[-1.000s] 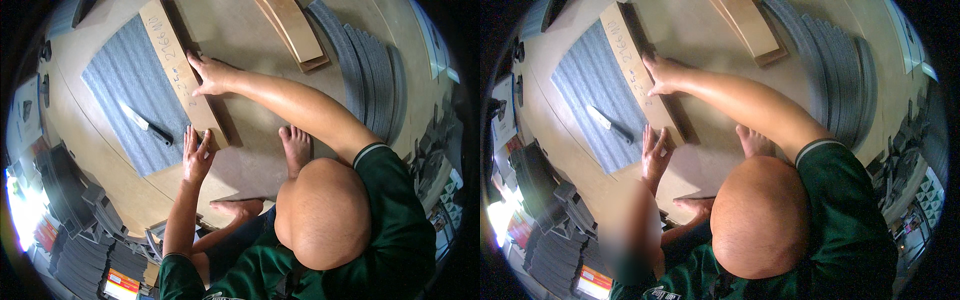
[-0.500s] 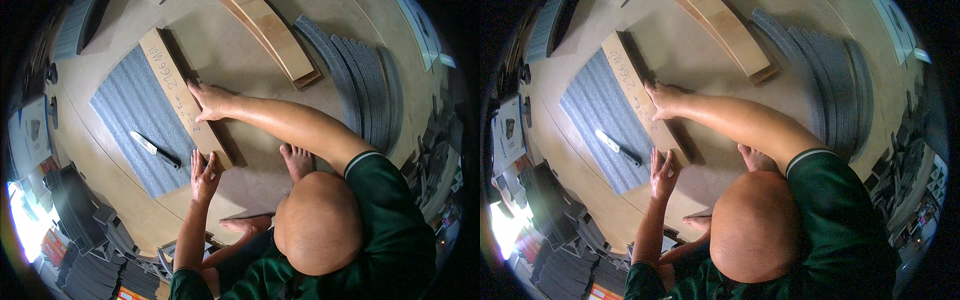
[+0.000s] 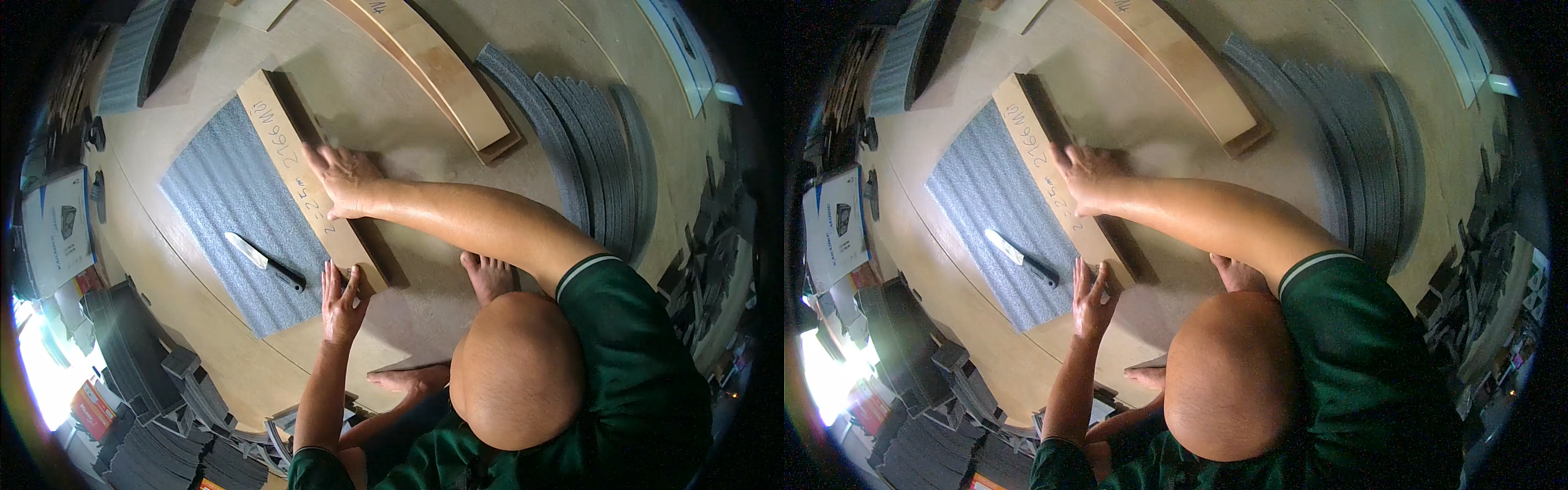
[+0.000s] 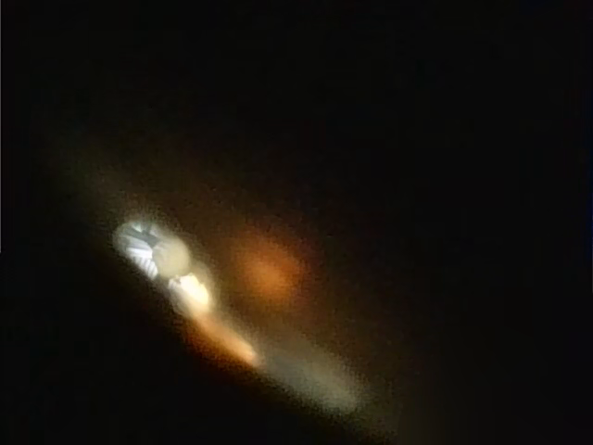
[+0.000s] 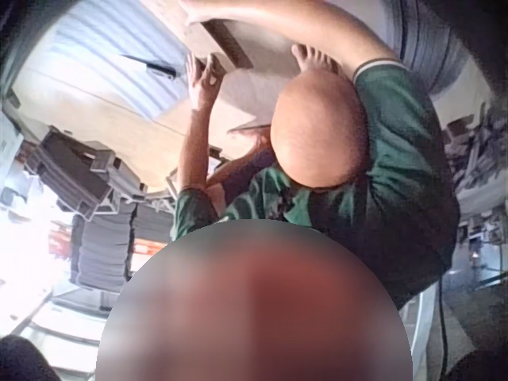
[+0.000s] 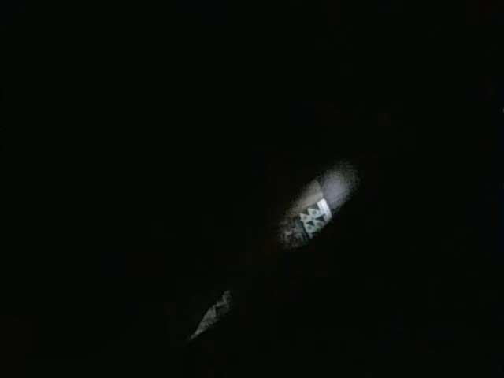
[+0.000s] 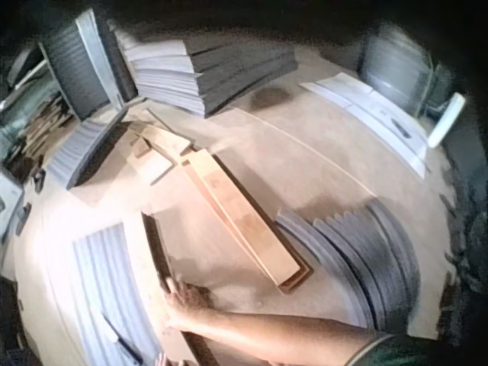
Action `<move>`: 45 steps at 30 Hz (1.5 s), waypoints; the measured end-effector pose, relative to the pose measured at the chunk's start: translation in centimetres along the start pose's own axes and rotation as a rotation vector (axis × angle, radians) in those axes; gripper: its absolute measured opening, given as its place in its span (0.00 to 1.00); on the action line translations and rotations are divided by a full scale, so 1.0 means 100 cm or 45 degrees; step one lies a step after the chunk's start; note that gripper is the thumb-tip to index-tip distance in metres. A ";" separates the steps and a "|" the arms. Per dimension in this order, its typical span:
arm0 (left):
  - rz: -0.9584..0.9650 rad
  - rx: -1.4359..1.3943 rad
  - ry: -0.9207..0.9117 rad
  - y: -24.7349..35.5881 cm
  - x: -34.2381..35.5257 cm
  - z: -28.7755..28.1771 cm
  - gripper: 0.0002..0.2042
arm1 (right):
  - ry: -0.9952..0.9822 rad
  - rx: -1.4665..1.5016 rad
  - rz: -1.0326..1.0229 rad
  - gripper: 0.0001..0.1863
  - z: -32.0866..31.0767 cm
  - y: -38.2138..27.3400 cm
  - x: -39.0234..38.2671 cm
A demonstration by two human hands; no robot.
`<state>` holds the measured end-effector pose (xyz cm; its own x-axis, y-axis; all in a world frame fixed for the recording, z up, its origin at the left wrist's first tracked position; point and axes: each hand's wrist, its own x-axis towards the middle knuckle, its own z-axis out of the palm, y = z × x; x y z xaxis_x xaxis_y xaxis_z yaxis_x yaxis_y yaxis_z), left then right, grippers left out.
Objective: The person sits on the floor and uses a knife to cut gray flexible material along a wooden template. They repeatedly position the template, trace or cut along its edge, and stack the cut pieces.
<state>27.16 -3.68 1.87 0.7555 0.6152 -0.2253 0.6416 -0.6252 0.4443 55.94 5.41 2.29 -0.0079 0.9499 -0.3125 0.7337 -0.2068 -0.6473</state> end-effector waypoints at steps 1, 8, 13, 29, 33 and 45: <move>-0.005 0.000 -0.007 0.000 0.000 0.000 0.37 | -0.017 -0.164 -0.078 0.72 -0.005 -0.003 0.001; 0.063 -0.003 0.006 -0.002 0.000 -0.001 0.38 | -0.139 -0.821 -0.233 0.69 -0.008 -0.032 0.034; 0.044 -0.013 0.018 0.000 0.000 0.000 0.39 | -0.153 -0.856 -0.218 0.70 -0.007 -0.035 0.039; 0.053 -0.064 0.065 0.004 -0.001 -0.001 0.35 | -0.430 -1.256 -0.228 0.83 -0.031 -0.072 0.020; 0.043 -0.061 0.066 0.002 -0.004 0.000 0.35 | -0.414 -1.247 -0.208 0.84 -0.029 -0.075 0.020; -0.059 -0.144 0.142 0.008 -0.007 -0.017 0.36 | -0.335 -1.092 -0.136 0.84 -0.023 -0.066 0.020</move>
<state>26.87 -3.78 3.87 0.7021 0.6954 -0.1533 0.6517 -0.5407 0.5319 52.65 9.18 7.52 -0.1830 0.8479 -0.4976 0.9739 0.2255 0.0260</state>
